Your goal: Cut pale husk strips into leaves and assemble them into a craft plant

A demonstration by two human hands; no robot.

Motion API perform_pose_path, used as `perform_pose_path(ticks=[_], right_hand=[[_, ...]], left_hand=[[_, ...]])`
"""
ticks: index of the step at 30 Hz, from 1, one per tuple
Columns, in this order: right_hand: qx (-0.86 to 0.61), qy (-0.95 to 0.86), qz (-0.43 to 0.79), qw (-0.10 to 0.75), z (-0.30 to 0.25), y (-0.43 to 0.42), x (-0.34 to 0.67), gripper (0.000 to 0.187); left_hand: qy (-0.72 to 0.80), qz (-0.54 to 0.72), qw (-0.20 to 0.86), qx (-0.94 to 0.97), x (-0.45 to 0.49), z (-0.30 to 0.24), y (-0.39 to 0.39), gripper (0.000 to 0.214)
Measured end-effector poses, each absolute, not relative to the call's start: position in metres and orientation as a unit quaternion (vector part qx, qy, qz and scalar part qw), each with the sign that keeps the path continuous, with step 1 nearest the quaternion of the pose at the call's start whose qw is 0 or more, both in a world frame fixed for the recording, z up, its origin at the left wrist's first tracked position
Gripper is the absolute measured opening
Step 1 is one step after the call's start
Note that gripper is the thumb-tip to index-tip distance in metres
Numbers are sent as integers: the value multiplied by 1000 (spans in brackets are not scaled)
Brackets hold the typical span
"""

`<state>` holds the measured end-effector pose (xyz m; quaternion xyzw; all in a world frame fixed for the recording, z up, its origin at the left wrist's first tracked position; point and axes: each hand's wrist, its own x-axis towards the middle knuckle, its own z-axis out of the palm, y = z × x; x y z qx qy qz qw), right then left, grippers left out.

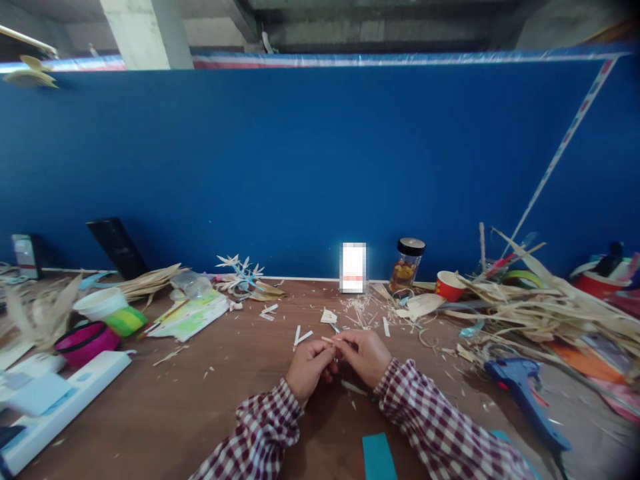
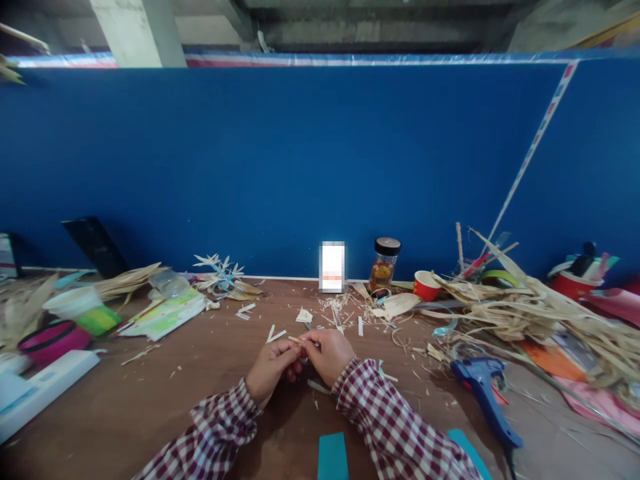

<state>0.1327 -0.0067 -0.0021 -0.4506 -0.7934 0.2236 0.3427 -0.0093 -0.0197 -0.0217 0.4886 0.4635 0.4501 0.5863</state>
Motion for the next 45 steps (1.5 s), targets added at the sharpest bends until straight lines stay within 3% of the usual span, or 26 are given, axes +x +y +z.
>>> perform_pose_path(ticks=[8, 15, 21, 29, 38, 45], right_hand=[[-525, -754, 149, 366, -7, 13, 159, 25], [-456, -765, 219, 398, 4, 8, 148, 27], [-414, -791, 275, 358, 10, -10, 133, 20], [-457, -754, 293, 369, 1, -4, 135, 9], [-499, -770, 190, 347, -7, 2, 140, 19], [-550, -721, 150, 394, -2, 16, 162, 21]], left_hand=[[422, 452, 608, 498, -8, -15, -25, 24], [447, 508, 627, 387, -12, -21, -16, 28], [443, 480, 580, 487, -9, -29, -18, 26], [450, 465, 567, 510, -8, -30, -21, 24], [453, 447, 572, 518, -8, -26, -21, 23], [421, 478, 606, 477, -8, -21, -22, 27]])
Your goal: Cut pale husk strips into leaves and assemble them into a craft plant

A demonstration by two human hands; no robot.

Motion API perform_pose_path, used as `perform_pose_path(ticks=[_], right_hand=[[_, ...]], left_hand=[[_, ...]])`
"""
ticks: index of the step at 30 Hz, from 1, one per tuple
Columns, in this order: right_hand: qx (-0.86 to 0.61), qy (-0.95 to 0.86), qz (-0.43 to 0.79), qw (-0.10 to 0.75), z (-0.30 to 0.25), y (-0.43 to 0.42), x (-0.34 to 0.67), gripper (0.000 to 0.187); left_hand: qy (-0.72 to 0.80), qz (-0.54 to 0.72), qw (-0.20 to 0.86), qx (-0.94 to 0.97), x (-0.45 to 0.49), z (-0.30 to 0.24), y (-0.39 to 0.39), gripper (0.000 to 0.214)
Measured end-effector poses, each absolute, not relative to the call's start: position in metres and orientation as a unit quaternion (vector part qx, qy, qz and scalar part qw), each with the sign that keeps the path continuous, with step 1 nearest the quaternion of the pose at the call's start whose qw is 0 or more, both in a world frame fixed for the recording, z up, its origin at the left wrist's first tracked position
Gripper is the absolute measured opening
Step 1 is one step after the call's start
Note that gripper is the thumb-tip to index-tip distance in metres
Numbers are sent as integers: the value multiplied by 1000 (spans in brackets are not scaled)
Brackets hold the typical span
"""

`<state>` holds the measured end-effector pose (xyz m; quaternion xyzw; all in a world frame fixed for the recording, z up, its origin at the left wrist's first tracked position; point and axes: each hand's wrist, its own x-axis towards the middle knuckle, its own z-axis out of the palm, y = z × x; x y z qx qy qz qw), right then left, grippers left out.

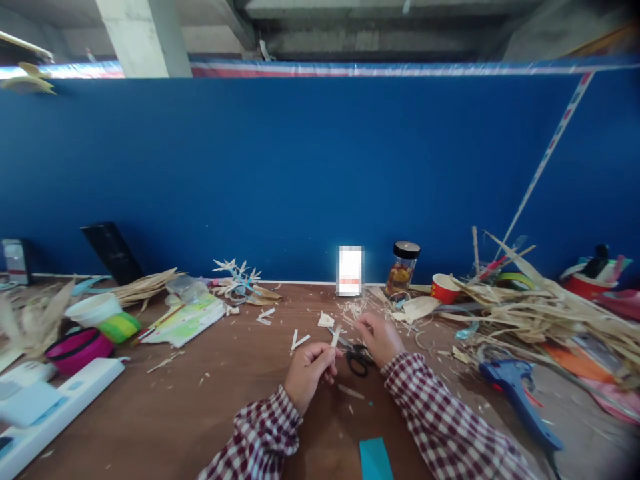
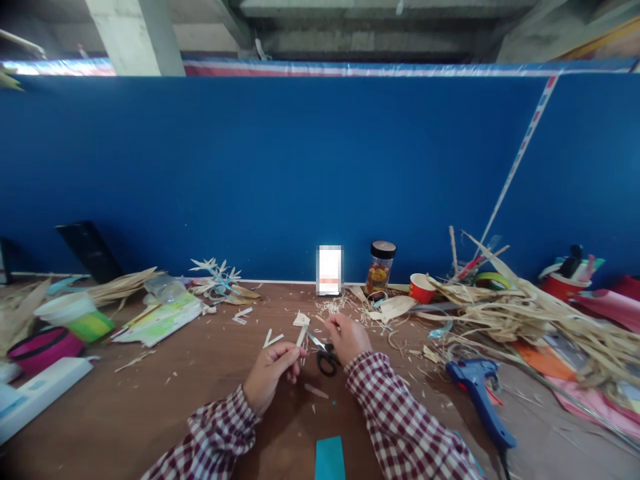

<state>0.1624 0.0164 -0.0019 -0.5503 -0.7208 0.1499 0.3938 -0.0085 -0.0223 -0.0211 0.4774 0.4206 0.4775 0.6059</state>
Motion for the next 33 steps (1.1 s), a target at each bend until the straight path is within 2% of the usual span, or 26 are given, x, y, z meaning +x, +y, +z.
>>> perform_pose_path(ticks=[3, 7, 11, 18, 26, 33], right_hand=[[-518, -728, 187, 408, 4, 12, 155, 22], [-450, -726, 307, 419, 6, 0, 137, 32], [-416, -739, 346, 401, 4, -6, 131, 13], [-467, -778, 228, 354, 0, -2, 137, 21], [-556, -718, 144, 392, 7, 17, 166, 27], [-488, -793, 129, 340, 25, -6, 146, 14]], left_hand=[[439, 510, 613, 413, -11, -23, -17, 28], [428, 513, 613, 421, -13, -26, -15, 29], [422, 477, 580, 508, -10, -30, -17, 27], [428, 455, 563, 541, -10, -28, -20, 25], [448, 437, 555, 549, -10, -19, -22, 28], [480, 423, 493, 590, -13, -16, -20, 29]])
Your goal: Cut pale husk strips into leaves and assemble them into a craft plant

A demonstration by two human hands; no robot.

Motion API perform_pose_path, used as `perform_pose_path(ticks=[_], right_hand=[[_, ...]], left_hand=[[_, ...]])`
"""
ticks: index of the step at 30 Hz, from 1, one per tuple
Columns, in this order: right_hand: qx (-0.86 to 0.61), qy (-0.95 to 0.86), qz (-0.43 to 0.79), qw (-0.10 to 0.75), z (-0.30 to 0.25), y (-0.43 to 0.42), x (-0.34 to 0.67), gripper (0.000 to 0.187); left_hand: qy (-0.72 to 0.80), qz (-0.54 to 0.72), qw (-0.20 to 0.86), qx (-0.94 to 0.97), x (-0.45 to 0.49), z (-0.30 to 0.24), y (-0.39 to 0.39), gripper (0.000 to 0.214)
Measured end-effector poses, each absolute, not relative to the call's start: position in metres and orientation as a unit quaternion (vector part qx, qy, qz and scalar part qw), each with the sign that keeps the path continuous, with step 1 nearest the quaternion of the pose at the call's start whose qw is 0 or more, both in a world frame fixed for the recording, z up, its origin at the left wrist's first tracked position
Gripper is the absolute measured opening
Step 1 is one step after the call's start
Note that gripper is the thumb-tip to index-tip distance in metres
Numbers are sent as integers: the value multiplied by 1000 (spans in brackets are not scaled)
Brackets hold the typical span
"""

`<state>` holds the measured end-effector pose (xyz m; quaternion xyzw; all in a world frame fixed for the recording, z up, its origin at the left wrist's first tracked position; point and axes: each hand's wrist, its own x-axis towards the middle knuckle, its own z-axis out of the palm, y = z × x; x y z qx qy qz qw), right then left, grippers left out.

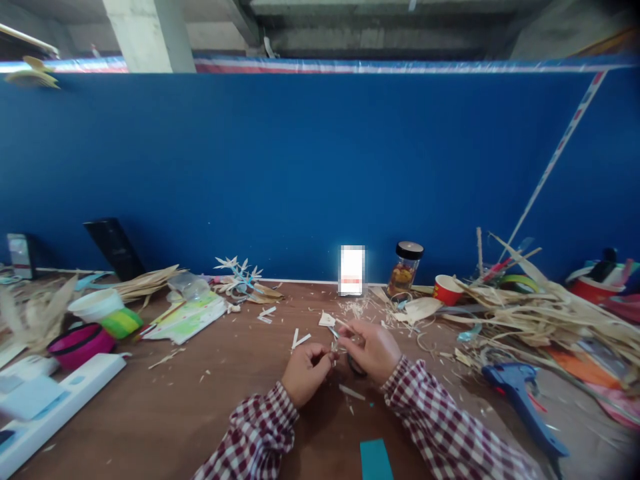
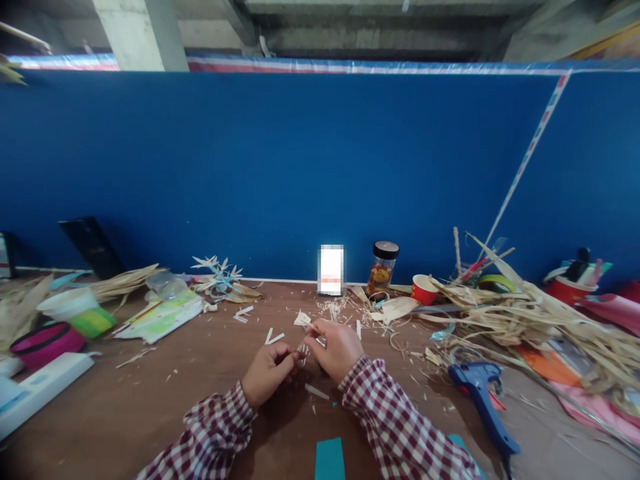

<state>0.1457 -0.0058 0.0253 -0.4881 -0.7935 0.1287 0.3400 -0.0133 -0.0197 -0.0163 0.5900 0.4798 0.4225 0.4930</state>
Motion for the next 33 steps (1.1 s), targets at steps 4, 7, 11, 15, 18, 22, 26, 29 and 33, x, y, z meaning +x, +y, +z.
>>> perform_pose_path(ticks=[4, 7, 11, 15, 18, 22, 26, 29, 33], right_hand=[[-501, -795, 121, 320, 23, -8, 143, 14], [-509, -797, 116, 304, 21, -7, 143, 14], [-511, -808, 105, 274, 17, -7, 144, 13], [-503, -824, 93, 243, 11, -9, 142, 15], [-496, -835, 91, 222, 6, -11, 138, 20], [-533, -808, 66, 241, 3, -12, 132, 24], [-535, -805, 69, 247, 3, -13, 130, 25], [-515, -816, 76, 250, 7, -15, 130, 26], [-491, -818, 80, 287, 16, -18, 132, 31]], left_hand=[[474, 443, 440, 620, -18, -15, -18, 30], [479, 465, 382, 639, -22, -14, -16, 27], [490, 486, 343, 638, -25, -15, -14, 24], [498, 509, 426, 558, -24, -21, -11, 26], [485, 535, 510, 467, -21, -24, -9, 30], [439, 510, 596, 439, -15, -25, -13, 31], [423, 492, 631, 425, -12, -23, -18, 28], [444, 503, 635, 384, -14, -19, -17, 29], [451, 512, 637, 360, -18, -15, -12, 31]])
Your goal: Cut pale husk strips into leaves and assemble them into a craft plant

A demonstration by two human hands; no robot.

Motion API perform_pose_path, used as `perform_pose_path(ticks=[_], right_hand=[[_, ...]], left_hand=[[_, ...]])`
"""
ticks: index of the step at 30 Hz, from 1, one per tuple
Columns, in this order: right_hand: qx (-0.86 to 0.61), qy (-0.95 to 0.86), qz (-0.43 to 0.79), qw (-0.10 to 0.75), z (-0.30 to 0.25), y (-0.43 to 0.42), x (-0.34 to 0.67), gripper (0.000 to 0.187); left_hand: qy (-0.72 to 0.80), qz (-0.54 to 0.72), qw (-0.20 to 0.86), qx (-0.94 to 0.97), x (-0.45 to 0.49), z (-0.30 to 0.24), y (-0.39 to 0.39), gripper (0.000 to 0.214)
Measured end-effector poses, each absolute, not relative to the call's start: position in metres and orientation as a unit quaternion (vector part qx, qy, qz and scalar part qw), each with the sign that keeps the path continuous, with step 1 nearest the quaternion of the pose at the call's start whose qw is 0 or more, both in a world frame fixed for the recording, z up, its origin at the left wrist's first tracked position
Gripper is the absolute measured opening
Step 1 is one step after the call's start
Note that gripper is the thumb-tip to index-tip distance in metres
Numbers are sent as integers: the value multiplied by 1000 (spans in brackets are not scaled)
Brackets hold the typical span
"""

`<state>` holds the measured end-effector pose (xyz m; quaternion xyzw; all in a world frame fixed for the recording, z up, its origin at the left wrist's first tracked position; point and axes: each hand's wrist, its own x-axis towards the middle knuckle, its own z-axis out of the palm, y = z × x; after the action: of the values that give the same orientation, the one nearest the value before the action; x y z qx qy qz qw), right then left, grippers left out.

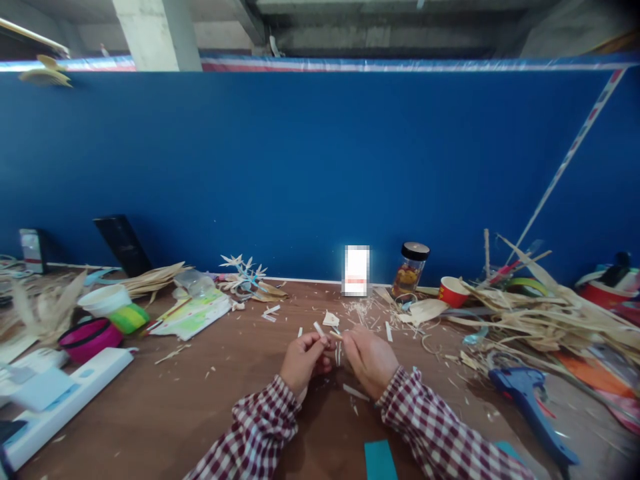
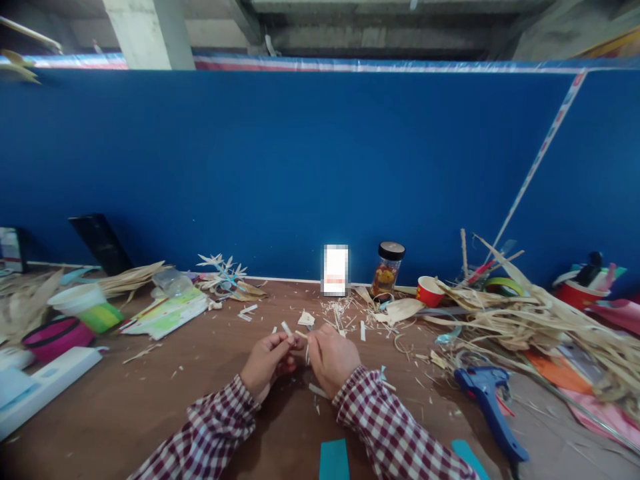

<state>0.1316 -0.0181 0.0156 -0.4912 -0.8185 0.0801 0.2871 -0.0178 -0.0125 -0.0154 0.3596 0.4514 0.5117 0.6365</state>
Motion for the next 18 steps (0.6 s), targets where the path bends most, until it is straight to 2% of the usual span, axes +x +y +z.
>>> perform_pose_path(ticks=[7, 12, 18], right_hand=[[-454, -806, 162, 343, 9, -12, 132, 26], [-445, -791, 212, 363, 6, -9, 132, 15], [-438, -794, 223, 358, 9, -10, 132, 23]], left_hand=[[434, 499, 630, 406, -16, -17, -15, 27], [435, 474, 608, 464, -14, -18, -18, 26], [450, 439, 625, 462, -16, -17, -16, 29]])
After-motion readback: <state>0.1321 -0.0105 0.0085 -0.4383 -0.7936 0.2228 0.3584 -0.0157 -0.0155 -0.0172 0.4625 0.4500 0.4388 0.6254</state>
